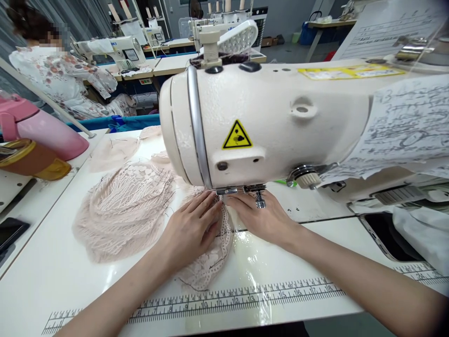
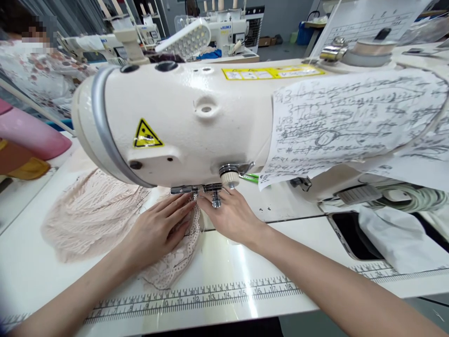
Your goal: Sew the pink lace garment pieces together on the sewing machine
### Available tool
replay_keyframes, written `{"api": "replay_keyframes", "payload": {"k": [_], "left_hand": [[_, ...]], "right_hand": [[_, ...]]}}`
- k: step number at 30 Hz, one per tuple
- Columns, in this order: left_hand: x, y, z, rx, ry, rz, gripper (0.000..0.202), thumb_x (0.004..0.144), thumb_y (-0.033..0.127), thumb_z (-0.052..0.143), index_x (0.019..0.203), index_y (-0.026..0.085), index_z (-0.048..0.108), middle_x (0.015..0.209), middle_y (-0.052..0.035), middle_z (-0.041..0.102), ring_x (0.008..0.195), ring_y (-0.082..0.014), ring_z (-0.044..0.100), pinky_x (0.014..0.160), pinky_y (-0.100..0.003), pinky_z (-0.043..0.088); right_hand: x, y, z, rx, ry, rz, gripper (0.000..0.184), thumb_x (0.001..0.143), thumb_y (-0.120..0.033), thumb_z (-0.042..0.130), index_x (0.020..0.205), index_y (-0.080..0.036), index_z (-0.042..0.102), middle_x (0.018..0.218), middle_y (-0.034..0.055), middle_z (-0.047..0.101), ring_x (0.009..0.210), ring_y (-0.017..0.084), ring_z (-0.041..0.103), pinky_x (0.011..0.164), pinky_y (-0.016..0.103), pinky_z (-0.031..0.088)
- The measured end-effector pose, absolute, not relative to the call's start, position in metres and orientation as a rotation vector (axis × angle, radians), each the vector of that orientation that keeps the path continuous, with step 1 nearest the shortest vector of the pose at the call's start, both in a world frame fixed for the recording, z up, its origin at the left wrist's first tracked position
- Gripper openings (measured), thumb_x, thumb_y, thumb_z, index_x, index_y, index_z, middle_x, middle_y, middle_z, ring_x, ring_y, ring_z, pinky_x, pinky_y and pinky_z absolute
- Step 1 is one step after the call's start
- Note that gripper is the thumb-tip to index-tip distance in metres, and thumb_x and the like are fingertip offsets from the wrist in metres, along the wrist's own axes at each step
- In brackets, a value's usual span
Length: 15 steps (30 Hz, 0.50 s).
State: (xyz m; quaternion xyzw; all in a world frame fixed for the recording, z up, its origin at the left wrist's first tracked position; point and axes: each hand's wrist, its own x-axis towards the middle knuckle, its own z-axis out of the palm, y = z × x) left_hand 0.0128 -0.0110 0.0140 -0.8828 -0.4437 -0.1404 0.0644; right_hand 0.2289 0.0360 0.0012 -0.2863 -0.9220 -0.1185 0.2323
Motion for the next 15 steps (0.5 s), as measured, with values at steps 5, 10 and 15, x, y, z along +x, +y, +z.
{"api": "replay_keyframes", "payload": {"k": [5,10,15], "left_hand": [[0.013,-0.038,0.05,-2.785,-1.025,-0.469,0.018,0.091,0.023,0.054,0.102,0.015,0.066,0.106,-0.0062,0.07,0.091,-0.0198,0.066,0.075,-0.035,0.054],[-0.004,-0.076,0.052,-2.736,-0.524,-0.136,0.016,0.089,0.025,0.057,0.097,0.017,0.069,0.106,-0.0059,0.068,0.094,-0.02,0.06,0.068,-0.032,0.049],[-0.01,-0.109,0.041,-2.691,-0.874,-0.137,0.022,0.091,0.019,0.048,0.093,0.015,0.069,0.114,-0.0088,0.064,0.088,-0.0163,0.058,0.057,-0.027,0.046]], "right_hand": [[0.233,0.038,0.002,-0.409,-2.595,-0.176,0.025,0.088,-0.004,0.04,0.089,-0.018,0.061,0.096,0.0012,0.068,0.086,0.012,0.057,0.067,0.026,0.038],[0.238,0.038,0.004,-0.284,-2.622,-0.055,0.02,0.088,-0.01,0.043,0.087,-0.018,0.061,0.089,0.0008,0.067,0.085,0.013,0.056,0.059,0.026,0.034],[0.243,0.032,0.0,-0.21,-2.604,0.011,0.023,0.088,-0.023,0.048,0.104,-0.021,0.064,0.104,0.0056,0.066,0.1,0.021,0.057,0.076,0.036,0.046]]}}
